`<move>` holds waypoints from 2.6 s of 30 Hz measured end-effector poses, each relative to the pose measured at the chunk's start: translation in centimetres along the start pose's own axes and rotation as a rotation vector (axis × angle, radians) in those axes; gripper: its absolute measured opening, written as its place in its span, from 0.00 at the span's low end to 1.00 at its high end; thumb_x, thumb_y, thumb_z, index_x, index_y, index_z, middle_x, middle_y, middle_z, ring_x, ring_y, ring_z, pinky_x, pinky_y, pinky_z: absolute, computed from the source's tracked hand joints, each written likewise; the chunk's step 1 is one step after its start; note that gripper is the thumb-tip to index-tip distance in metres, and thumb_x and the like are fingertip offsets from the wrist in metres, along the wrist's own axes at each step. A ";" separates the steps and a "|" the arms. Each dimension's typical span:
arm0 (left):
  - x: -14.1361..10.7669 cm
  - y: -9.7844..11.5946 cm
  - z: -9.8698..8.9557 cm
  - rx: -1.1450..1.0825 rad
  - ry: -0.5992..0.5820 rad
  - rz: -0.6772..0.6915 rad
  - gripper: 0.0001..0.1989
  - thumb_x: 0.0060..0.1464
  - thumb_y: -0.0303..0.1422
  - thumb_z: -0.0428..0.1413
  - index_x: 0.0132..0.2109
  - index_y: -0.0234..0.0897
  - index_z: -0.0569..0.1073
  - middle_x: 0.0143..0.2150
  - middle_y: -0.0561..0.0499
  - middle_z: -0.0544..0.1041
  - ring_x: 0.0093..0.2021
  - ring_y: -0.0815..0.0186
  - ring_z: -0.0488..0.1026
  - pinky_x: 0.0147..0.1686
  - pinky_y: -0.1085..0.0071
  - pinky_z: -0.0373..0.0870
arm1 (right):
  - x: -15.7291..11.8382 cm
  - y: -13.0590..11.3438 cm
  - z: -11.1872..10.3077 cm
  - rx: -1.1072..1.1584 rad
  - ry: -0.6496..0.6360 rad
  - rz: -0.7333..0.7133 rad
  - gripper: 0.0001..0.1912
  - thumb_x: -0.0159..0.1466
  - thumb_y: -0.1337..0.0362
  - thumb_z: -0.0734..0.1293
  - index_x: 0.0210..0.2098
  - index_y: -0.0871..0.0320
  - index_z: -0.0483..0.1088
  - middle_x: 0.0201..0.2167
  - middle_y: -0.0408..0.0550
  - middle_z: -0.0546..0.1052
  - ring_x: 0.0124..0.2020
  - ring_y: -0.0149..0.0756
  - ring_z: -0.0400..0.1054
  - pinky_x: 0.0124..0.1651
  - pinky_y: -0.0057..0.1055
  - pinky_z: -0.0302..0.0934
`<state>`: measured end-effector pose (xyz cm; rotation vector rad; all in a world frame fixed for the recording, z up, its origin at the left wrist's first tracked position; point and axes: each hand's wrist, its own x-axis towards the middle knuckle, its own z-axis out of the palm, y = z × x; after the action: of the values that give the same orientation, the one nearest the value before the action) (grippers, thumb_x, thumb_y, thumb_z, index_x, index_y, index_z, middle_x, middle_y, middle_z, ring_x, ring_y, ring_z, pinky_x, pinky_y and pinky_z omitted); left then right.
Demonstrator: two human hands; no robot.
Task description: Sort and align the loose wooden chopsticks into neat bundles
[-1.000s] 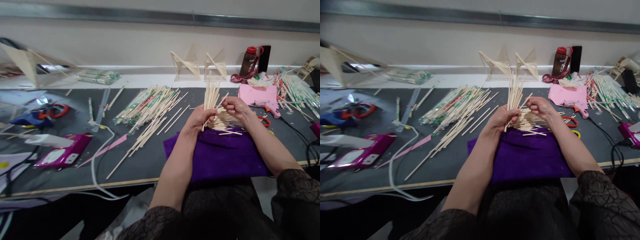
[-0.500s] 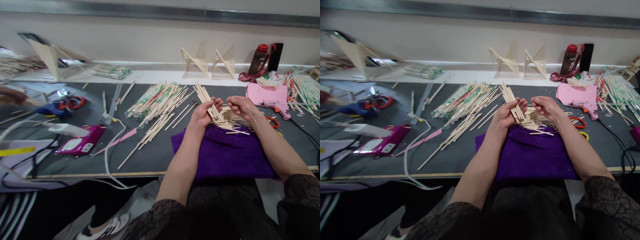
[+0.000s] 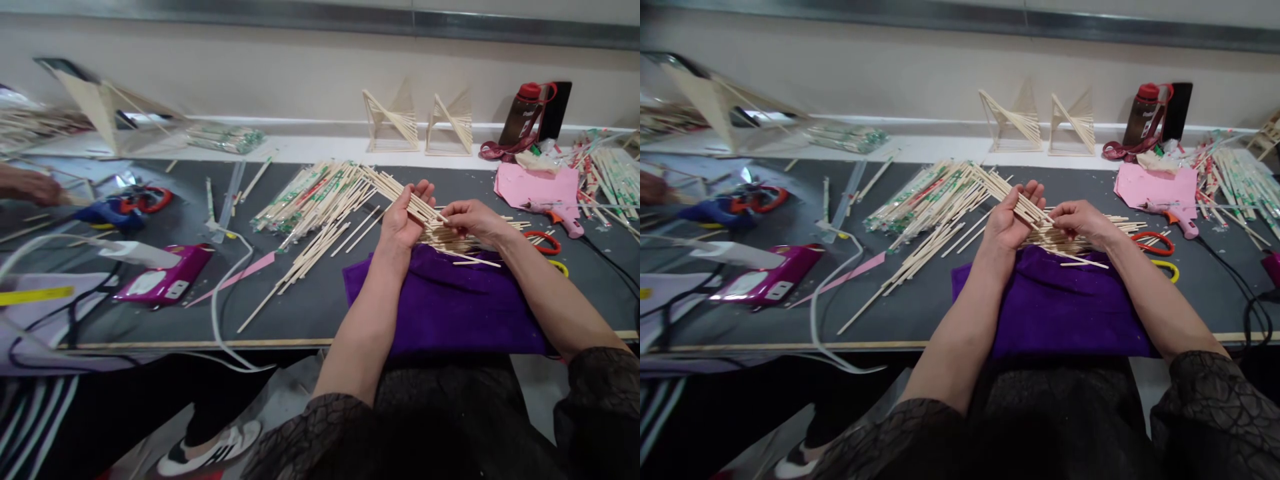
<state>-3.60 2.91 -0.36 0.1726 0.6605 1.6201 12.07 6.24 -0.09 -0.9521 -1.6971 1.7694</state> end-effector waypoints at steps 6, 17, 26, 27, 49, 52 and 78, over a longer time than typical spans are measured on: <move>0.0 -0.7 0.3 -0.075 -0.005 0.077 0.07 0.62 0.28 0.49 0.38 0.36 0.72 0.34 0.51 0.79 0.46 0.67 0.76 0.48 0.67 0.70 | 0.4 0.5 2.1 0.028 0.169 -0.073 0.12 0.50 0.61 0.74 0.24 0.61 0.68 0.15 0.37 0.66 0.15 0.23 0.57 0.16 0.22 0.52; -0.7 -1.1 1.1 -0.019 0.081 -0.004 0.03 0.57 0.24 0.54 0.36 0.35 0.70 0.29 0.52 0.79 0.36 0.67 0.78 0.44 0.67 0.73 | 0.9 0.6 1.2 0.094 0.364 -0.078 0.10 0.53 0.62 0.71 0.23 0.61 0.68 0.15 0.39 0.67 0.14 0.23 0.57 0.14 0.21 0.48; 0.0 -1.4 0.4 0.081 0.158 0.011 0.06 0.52 0.23 0.58 0.36 0.36 0.72 0.23 0.56 0.75 0.23 0.71 0.73 0.27 0.75 0.72 | 1.2 0.8 0.6 0.189 0.361 -0.065 0.13 0.54 0.61 0.72 0.22 0.62 0.68 0.16 0.39 0.66 0.13 0.19 0.54 0.12 0.18 0.47; 0.0 -1.4 0.4 0.095 0.169 0.027 0.06 0.51 0.22 0.58 0.36 0.36 0.72 0.22 0.57 0.74 0.22 0.72 0.73 0.25 0.76 0.71 | 1.1 0.7 0.6 0.214 0.364 -0.055 0.13 0.55 0.61 0.72 0.22 0.62 0.68 0.17 0.39 0.67 0.13 0.19 0.54 0.11 0.18 0.46; 0.8 -1.3 -0.5 0.033 0.112 0.236 0.11 0.45 0.23 0.62 0.37 0.37 0.72 0.21 0.60 0.72 0.19 0.76 0.68 0.17 0.80 0.60 | 0.6 0.3 1.1 0.158 0.228 -0.058 0.07 0.52 0.65 0.71 0.27 0.62 0.71 0.19 0.40 0.70 0.16 0.21 0.58 0.14 0.19 0.50; 0.9 -0.9 -0.6 0.037 0.087 0.190 0.09 0.46 0.24 0.62 0.36 0.37 0.72 0.20 0.59 0.71 0.18 0.76 0.68 0.17 0.79 0.60 | 0.6 0.4 1.1 0.175 0.197 -0.071 0.09 0.49 0.65 0.73 0.26 0.61 0.70 0.18 0.38 0.68 0.16 0.20 0.57 0.15 0.18 0.49; 0.7 -0.3 -0.2 0.019 0.211 0.197 0.09 0.46 0.26 0.62 0.25 0.35 0.67 0.18 0.58 0.68 0.16 0.78 0.62 0.15 0.80 0.58 | 0.8 0.0 1.3 0.290 0.261 -0.140 0.08 0.48 0.68 0.66 0.18 0.59 0.60 0.12 0.34 0.58 0.13 0.19 0.46 0.13 0.19 0.38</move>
<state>-3.56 3.53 -0.91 0.0825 0.8421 1.8384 10.59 6.00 -0.22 -0.8688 -1.2724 1.6611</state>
